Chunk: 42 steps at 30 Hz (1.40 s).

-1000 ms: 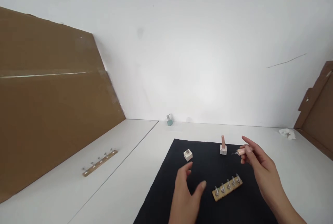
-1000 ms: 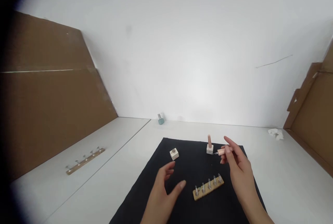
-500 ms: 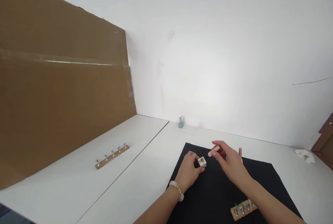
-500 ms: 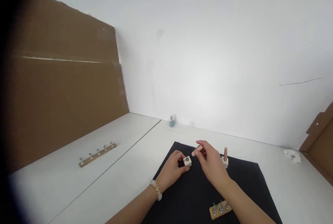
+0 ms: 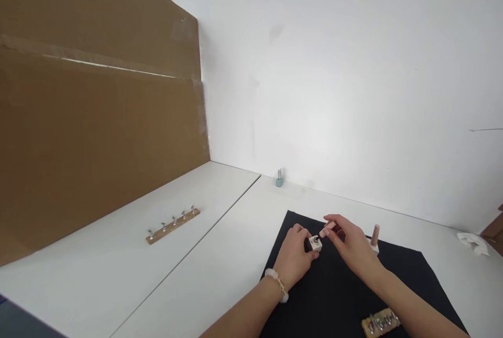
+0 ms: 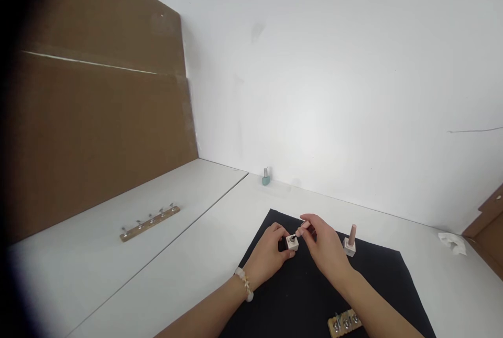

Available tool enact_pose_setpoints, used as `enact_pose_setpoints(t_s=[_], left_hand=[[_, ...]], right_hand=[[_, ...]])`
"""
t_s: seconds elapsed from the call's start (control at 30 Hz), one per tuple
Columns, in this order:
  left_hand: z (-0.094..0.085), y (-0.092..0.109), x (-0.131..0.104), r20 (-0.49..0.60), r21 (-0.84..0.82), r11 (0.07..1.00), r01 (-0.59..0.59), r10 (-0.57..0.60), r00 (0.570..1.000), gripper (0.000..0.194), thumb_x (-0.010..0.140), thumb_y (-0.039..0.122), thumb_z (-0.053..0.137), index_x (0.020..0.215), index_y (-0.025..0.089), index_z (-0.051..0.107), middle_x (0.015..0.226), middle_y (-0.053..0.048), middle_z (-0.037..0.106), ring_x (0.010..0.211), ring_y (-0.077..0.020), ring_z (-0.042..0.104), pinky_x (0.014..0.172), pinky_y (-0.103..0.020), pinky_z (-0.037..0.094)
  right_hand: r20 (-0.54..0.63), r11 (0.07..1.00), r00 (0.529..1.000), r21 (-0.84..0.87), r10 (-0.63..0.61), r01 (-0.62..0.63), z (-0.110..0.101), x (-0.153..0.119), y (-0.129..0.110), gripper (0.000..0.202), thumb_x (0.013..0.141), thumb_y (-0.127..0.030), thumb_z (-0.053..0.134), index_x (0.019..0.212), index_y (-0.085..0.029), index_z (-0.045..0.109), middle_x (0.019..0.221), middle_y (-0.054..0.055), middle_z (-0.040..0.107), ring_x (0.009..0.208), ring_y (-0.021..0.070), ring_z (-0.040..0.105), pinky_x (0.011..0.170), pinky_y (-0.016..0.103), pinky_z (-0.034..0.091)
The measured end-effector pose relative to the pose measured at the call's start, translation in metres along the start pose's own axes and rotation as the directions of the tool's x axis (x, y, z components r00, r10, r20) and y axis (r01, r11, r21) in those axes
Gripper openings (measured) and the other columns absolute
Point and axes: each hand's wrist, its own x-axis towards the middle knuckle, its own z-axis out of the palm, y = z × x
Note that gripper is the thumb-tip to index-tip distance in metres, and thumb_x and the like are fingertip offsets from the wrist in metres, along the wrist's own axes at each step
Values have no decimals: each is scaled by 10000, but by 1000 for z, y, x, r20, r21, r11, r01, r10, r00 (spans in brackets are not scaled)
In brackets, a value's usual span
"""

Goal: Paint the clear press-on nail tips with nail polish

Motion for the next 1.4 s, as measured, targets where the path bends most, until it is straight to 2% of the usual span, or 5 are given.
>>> enact_pose_setpoints(t_s=[0.27, 0.67, 1.2, 1.3, 1.4], left_hand=[[0, 2, 0, -4, 35, 999, 7, -7, 1000, 128, 917, 251, 775, 933, 155, 692, 1115, -51, 700, 1045, -251, 664, 914, -447, 550], [-1, 1, 0, 2, 56, 998, -14, 14, 1000, 114, 919, 230, 779, 945, 151, 700, 1122, -53, 711, 1047, -248, 678, 925, -453, 564], [2, -3, 1, -29, 8, 1000, -20, 20, 999, 112, 889, 213, 789, 920, 158, 697, 1081, -45, 701, 1036, -247, 668, 926, -440, 549], [0, -2, 1, -28, -36, 999, -20, 19, 999, 102, 818, 151, 776, 885, 182, 705, 1005, -42, 667, 1000, -244, 657, 924, -385, 536], [-1, -2, 2, -4, -74, 997, -16, 16, 1000, 122, 808, 165, 702, 924, 200, 720, 994, -49, 648, 1015, -272, 653, 955, -396, 518]], right_hand=[[26, 998, 998, -8, -59, 59, 5, 5, 7, 248, 924, -256, 515, 1116, -251, 671, 954, 36, 780, 813, 209, 736, 787, 357, 579], [64, 983, 997, -175, -52, 62, 5, 12, -10, 240, 923, -216, 565, 1120, -267, 692, 980, 19, 772, 789, 211, 730, 750, 353, 549], [185, 941, 978, -304, -94, 148, 12, 12, -7, 403, 945, -108, 595, 1318, -238, 676, 1059, 64, 757, 953, 245, 736, 866, 379, 573], [180, 942, 980, -303, -89, 142, -2, 11, -11, 501, 949, -202, 658, 1440, -290, 608, 1215, 80, 728, 1076, 274, 710, 951, 429, 558], [125, 951, 990, -295, -60, 94, -37, 2, -11, 470, 1002, -342, 608, 1470, -362, 575, 1402, 58, 651, 1124, 270, 693, 971, 440, 551]])
